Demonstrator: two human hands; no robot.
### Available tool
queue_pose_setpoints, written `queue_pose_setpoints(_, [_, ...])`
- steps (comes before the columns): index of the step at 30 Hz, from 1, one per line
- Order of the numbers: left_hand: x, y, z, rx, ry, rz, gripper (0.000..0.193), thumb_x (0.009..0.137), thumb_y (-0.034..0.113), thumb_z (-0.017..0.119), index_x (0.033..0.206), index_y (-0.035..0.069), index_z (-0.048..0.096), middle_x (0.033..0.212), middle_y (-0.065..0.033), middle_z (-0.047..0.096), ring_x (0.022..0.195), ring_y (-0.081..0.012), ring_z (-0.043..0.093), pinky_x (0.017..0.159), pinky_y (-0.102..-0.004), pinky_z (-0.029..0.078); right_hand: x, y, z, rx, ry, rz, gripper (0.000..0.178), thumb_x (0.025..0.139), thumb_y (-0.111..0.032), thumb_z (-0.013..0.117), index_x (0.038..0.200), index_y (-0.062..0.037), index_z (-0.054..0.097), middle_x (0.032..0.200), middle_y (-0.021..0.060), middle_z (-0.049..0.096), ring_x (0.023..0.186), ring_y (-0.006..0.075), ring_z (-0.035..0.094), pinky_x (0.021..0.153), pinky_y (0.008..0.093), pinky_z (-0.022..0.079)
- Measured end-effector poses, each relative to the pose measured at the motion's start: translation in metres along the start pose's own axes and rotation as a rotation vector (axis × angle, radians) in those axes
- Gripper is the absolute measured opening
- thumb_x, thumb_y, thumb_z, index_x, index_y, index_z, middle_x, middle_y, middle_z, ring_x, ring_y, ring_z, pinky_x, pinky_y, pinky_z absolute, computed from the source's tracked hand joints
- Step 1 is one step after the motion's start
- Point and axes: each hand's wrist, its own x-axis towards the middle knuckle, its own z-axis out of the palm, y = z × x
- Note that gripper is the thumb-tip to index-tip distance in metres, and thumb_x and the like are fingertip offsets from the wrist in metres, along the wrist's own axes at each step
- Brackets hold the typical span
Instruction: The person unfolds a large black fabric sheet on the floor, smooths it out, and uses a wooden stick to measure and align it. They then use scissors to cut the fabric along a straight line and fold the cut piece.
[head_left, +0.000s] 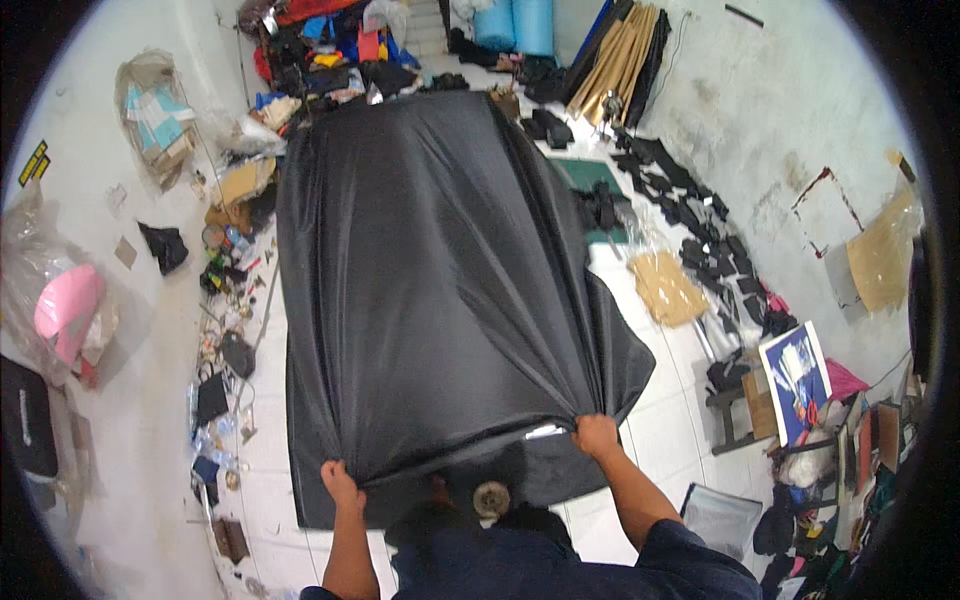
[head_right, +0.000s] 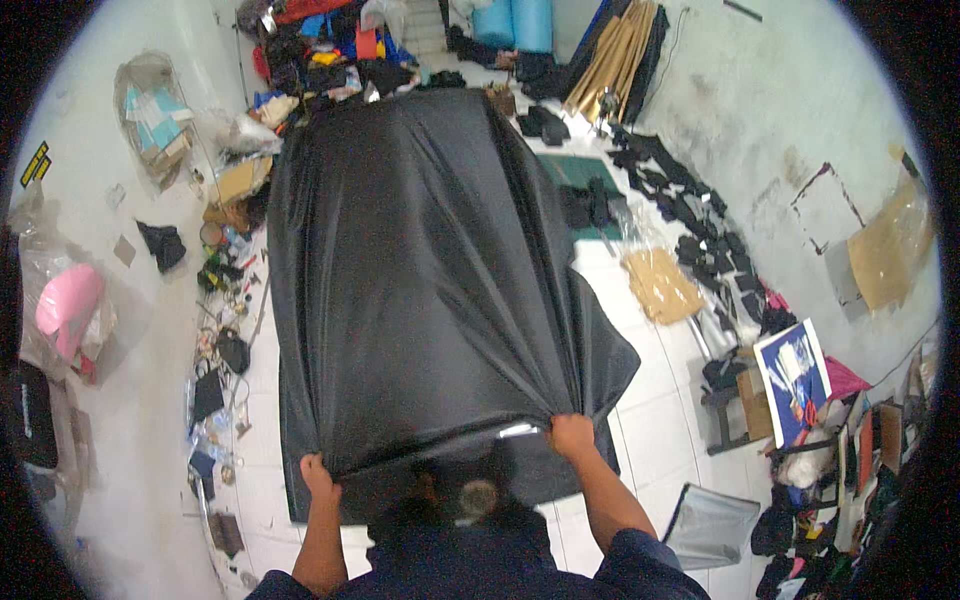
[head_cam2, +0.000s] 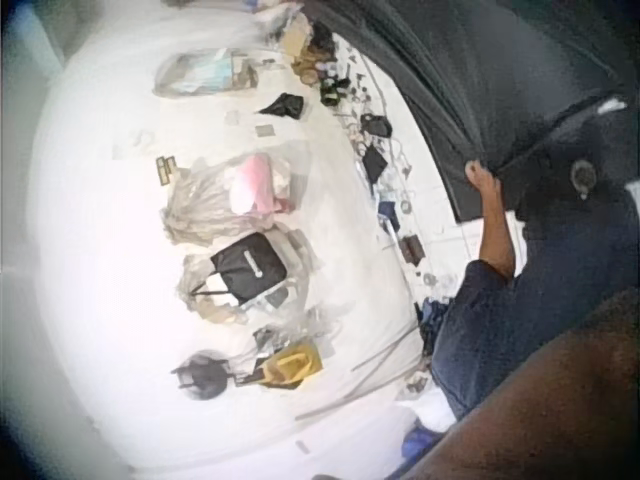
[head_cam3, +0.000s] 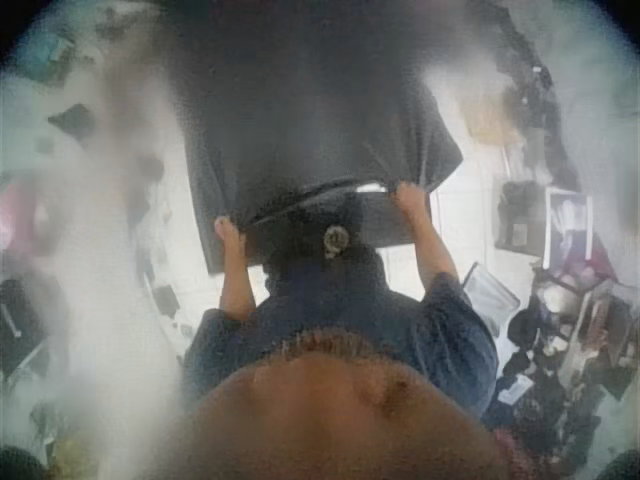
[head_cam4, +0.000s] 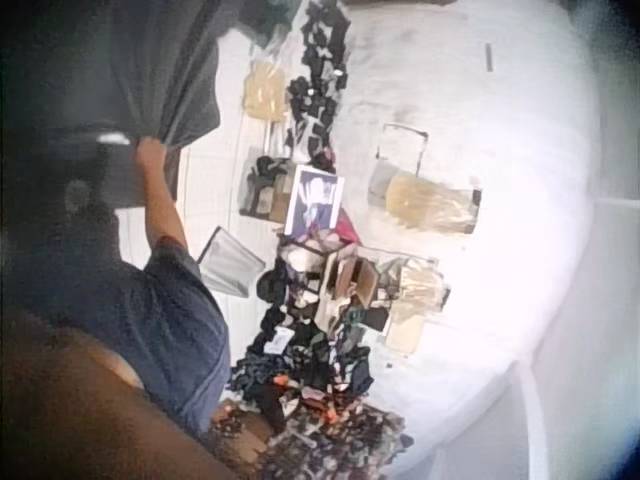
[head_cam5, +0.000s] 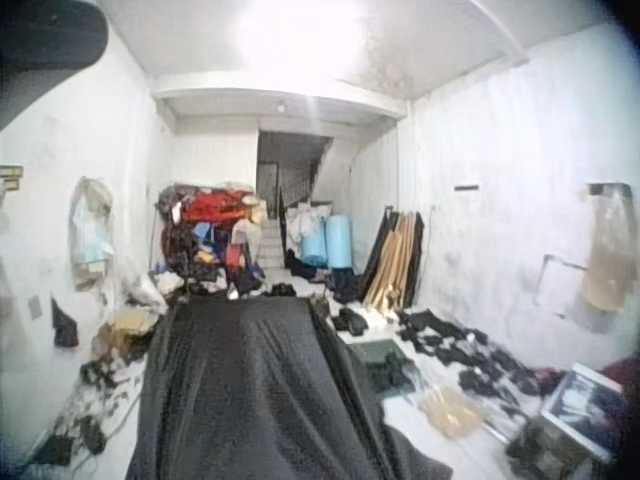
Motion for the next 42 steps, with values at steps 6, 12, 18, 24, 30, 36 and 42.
queue_pose_setpoints(6, [-0.154,-0.066,-0.142,0.117,-0.008,0.009,0.012,0.087,0.010,0.052,0.098,0.008,0.047,0.092,-0.0054,0.048,0.084,-0.0186,0.050,0.079,-0.0346,0.046,-0.200,0.036,0.059,0.103,0.045,-0.041,0.020,0.067,-0.025,0.071,0.074,-0.0072,0.069,0.072,0.0172,0.067,0.067,0.0360,0.065,0.063,0.0483,0.051])
queue_pose_setpoints(12, [-0.280,-0.110,-0.152,-0.085,0.270,-0.277,0.014,0.086,0.009,0.055,0.097,0.008,0.047,0.098,-0.0074,0.051,0.091,-0.0207,0.049,0.084,-0.0367,0.044,-0.325,0.089,0.129,0.000,-0.091,-0.017,0.022,0.069,-0.029,0.072,0.082,-0.0109,0.072,0.079,0.0162,0.069,0.075,0.0332,0.069,0.069,0.0466,0.054])
queue_pose_setpoints(18, [-0.204,-0.101,-0.193,0.171,0.141,0.056,0.031,0.090,0.022,0.066,0.114,0.012,0.050,0.109,-0.0068,0.054,0.097,-0.0204,0.053,0.077,-0.0380,0.051,-0.263,0.109,0.080,0.150,-0.025,-0.155,0.020,0.066,-0.025,0.073,0.077,-0.0099,0.066,0.074,0.0145,0.068,0.071,0.0369,0.066,0.066,0.0505,0.051])
queue_pose_setpoints(24, [-0.179,-0.048,-0.147,0.151,-0.085,-0.276,0.054,0.089,0.027,0.068,0.133,0.014,0.039,0.122,-0.0142,0.049,0.096,-0.0259,0.057,0.071,-0.0396,0.055,-0.226,0.072,0.049,0.183,0.108,-0.118,0.028,0.063,-0.017,0.075,0.084,-0.0071,0.058,0.082,0.0150,0.063,0.084,0.0382,0.062,0.070,0.0495,0.045])
queue_pose_setpoints(30, [-0.149,-0.100,-0.194,0.675,-0.257,0.029,0.066,0.087,0.030,0.069,0.140,0.007,0.036,0.096,-0.0149,0.069,0.087,-0.0202,0.065,0.075,-0.0334,0.053,-0.201,0.054,0.091,0.145,0.142,0.020,0.028,0.066,-0.006,0.066,0.091,-0.0011,0.055,0.091,0.0220,0.061,0.090,0.0446,0.059,0.074,0.0513,0.047])
queue_pose_setpoints(36, [-0.174,-0.177,-0.296,0.884,-0.310,-0.393,0.043,0.087,0.031,0.066,0.120,0.004,0.058,0.075,-0.0106,0.066,0.070,-0.0200,0.064,0.069,-0.0347,0.052,-0.167,0.023,0.149,0.166,0.142,0.036,0.034,0.069,-0.004,0.063,0.101,-0.0055,0.056,0.097,0.0177,0.063,0.094,0.0409,0.060,0.078,0.0503,0.047])
queue_pose_setpoints(42, [-0.124,-0.310,-0.357,1.110,-0.439,-0.103,0.041,0.086,0.027,0.071,0.117,0.004,0.057,0.081,-0.0094,0.067,0.072,-0.0207,0.063,0.064,-0.0346,0.052,-0.081,0.062,0.298,0.104,0.191,-0.029,0.038,0.067,-0.007,0.069,0.103,-0.0075,0.055,0.098,0.0170,0.065,0.094,0.0401,0.061,0.078,0.0505,0.048])
